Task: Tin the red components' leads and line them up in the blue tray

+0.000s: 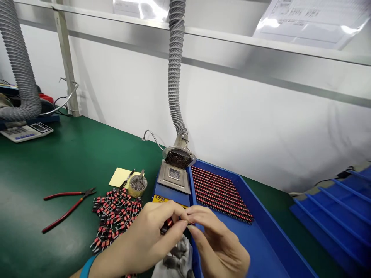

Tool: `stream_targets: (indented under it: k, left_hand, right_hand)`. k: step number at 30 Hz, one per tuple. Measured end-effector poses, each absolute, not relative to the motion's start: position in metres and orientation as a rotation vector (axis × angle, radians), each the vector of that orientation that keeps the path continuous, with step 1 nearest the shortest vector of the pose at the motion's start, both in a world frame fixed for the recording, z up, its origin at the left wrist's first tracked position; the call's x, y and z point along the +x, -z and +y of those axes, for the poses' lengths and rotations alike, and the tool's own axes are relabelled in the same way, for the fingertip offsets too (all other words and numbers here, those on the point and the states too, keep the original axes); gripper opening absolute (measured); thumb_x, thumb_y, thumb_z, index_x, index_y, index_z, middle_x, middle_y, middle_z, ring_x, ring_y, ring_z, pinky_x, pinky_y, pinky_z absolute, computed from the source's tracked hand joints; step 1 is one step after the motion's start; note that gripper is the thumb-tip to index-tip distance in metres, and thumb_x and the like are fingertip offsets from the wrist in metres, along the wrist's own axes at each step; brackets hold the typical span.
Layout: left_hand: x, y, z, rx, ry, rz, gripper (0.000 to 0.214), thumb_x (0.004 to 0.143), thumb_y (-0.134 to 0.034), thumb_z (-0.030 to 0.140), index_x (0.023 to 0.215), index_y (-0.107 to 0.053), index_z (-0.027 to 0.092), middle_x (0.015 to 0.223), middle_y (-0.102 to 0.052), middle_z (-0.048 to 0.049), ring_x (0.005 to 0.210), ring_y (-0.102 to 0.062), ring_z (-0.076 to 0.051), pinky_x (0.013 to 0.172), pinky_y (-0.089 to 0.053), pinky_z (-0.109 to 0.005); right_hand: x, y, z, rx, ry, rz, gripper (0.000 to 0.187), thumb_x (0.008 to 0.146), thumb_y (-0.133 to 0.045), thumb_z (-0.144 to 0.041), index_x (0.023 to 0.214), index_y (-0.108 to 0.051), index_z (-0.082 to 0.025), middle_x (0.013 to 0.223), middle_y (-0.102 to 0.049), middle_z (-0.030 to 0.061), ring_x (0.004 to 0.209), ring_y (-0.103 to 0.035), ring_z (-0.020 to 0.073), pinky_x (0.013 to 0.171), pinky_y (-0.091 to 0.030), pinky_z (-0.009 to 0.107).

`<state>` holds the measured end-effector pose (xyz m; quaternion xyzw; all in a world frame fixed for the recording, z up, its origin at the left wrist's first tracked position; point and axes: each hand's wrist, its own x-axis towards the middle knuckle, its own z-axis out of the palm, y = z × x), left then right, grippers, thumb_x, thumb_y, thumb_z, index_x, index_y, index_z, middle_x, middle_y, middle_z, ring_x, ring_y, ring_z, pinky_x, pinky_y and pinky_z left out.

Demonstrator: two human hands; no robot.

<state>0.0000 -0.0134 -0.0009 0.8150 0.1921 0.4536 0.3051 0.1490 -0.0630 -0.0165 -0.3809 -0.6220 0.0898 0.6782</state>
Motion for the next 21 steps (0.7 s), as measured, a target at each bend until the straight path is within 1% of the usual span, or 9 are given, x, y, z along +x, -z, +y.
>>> stream_targets:
  k: [3, 5, 7, 9, 11, 13, 15, 17, 21]
  left_hand:
    - [0.0016, 0.0021, -0.0123, 2.229, -1.241, 0.508, 0.017, 0.095, -0.047, 0.016, 0.082, -0.058, 0.019, 0.064, -0.06, 0.0044, 0.057, -0.056, -0.008, 0.056, -0.043, -0.016]
    - [0.0047, 0.0037, -0.0112, 2.369, -1.368, 0.466, 0.02, 0.097, -0.042, 0.016, 0.084, -0.058, 0.017, 0.067, -0.065, 0.0015, 0.058, -0.059, -0.01, 0.057, -0.044, -0.02]
    - [0.0078, 0.0051, -0.0106, 2.522, -1.473, 0.435, 0.024, 0.098, -0.037, 0.015, 0.085, -0.057, 0.016, 0.068, -0.067, -0.001, 0.056, -0.06, -0.012, 0.056, -0.044, -0.023]
    - [0.0094, 0.0056, -0.0106, 2.567, -1.511, 0.419, 0.025, 0.098, -0.036, 0.014, 0.085, -0.057, 0.016, 0.065, -0.066, -0.0009, 0.054, -0.058, -0.013, 0.054, -0.044, -0.024]
    - [0.0089, 0.0049, -0.0112, 2.455, -1.451, 0.417, 0.022, 0.097, -0.039, 0.013, 0.085, -0.057, 0.017, 0.067, -0.066, -0.0001, 0.056, -0.059, -0.012, 0.056, -0.045, -0.022]
    - [0.0067, 0.0032, -0.012, 2.272, -1.322, 0.439, 0.018, 0.095, -0.044, 0.013, 0.085, -0.057, 0.018, 0.069, -0.065, 0.0018, 0.058, -0.058, -0.01, 0.058, -0.044, -0.019]
    - [0.0041, 0.0011, -0.0126, 2.121, -1.189, 0.479, 0.016, 0.094, -0.047, 0.016, 0.082, -0.057, 0.019, 0.066, -0.059, 0.0043, 0.057, -0.053, -0.008, 0.056, -0.041, -0.017]
    - [0.0022, -0.0006, -0.0129, 2.035, -1.102, 0.509, 0.015, 0.092, -0.05, 0.018, 0.079, -0.058, 0.02, 0.064, -0.053, 0.0054, 0.058, -0.05, -0.009, 0.056, -0.04, -0.018]
    - [0.0018, -0.0009, -0.0125, 1.955, -1.039, 0.504, 0.014, 0.091, -0.052, 0.018, 0.079, -0.06, 0.019, 0.065, -0.054, 0.005, 0.062, -0.051, -0.009, 0.061, -0.04, -0.018]
  right_hand:
    - [0.1484, 0.0176, -0.0626, -0.847, 0.028, -1.494, 0.035, 0.079, -0.064, 0.003, 0.099, -0.073, -0.024, 0.079, -0.074, 0.0011, 0.08, -0.069, 0.0196, 0.072, -0.055, 0.031]
    - [0.1473, 0.0169, -0.0637, -0.923, 0.022, -1.505, 0.025, 0.082, -0.062, -0.001, 0.092, -0.072, -0.022, 0.078, -0.072, 0.0024, 0.078, -0.068, 0.0193, 0.07, -0.054, 0.03]
    - [0.1466, 0.0158, -0.0653, -1.018, -0.255, -1.419, 0.016, 0.089, -0.058, -0.012, 0.078, -0.067, -0.02, 0.069, -0.067, 0.0028, 0.065, -0.063, 0.0163, 0.058, -0.05, 0.026]
    - [0.1471, 0.0148, -0.0665, -0.993, -0.652, -1.267, 0.031, 0.095, -0.052, -0.025, 0.065, -0.059, -0.019, 0.054, -0.057, 0.0003, 0.049, -0.052, 0.0122, 0.047, -0.044, 0.023]
    - [0.1491, 0.0144, -0.0667, -0.865, -0.861, -1.172, 0.038, 0.096, -0.049, -0.033, 0.061, -0.058, -0.02, 0.045, -0.052, -0.0014, 0.043, -0.047, 0.0115, 0.046, -0.044, 0.023]
    - [0.1515, 0.0145, -0.0662, -0.825, -0.79, -1.2, 0.027, 0.092, -0.057, -0.032, 0.07, -0.066, -0.02, 0.055, -0.062, 0.0017, 0.054, -0.058, 0.0146, 0.056, -0.052, 0.026]
    - [0.1529, 0.0151, -0.0652, -0.866, -0.614, -1.271, 0.007, 0.086, -0.067, -0.025, 0.084, -0.073, -0.022, 0.074, -0.071, 0.0052, 0.072, -0.068, 0.0195, 0.067, -0.056, 0.03]
    - [0.1522, 0.0164, -0.0641, -0.877, -0.491, -1.325, 0.012, 0.084, -0.07, -0.016, 0.092, -0.074, -0.025, 0.083, -0.074, 0.005, 0.08, -0.071, 0.0215, 0.072, -0.058, 0.032]
    - [0.1466, 0.0179, -0.0624, -0.81, -0.343, -1.379, 0.018, 0.086, -0.065, -0.009, 0.09, -0.072, -0.025, 0.079, -0.073, 0.002, 0.077, -0.07, 0.0183, 0.072, -0.056, 0.029]
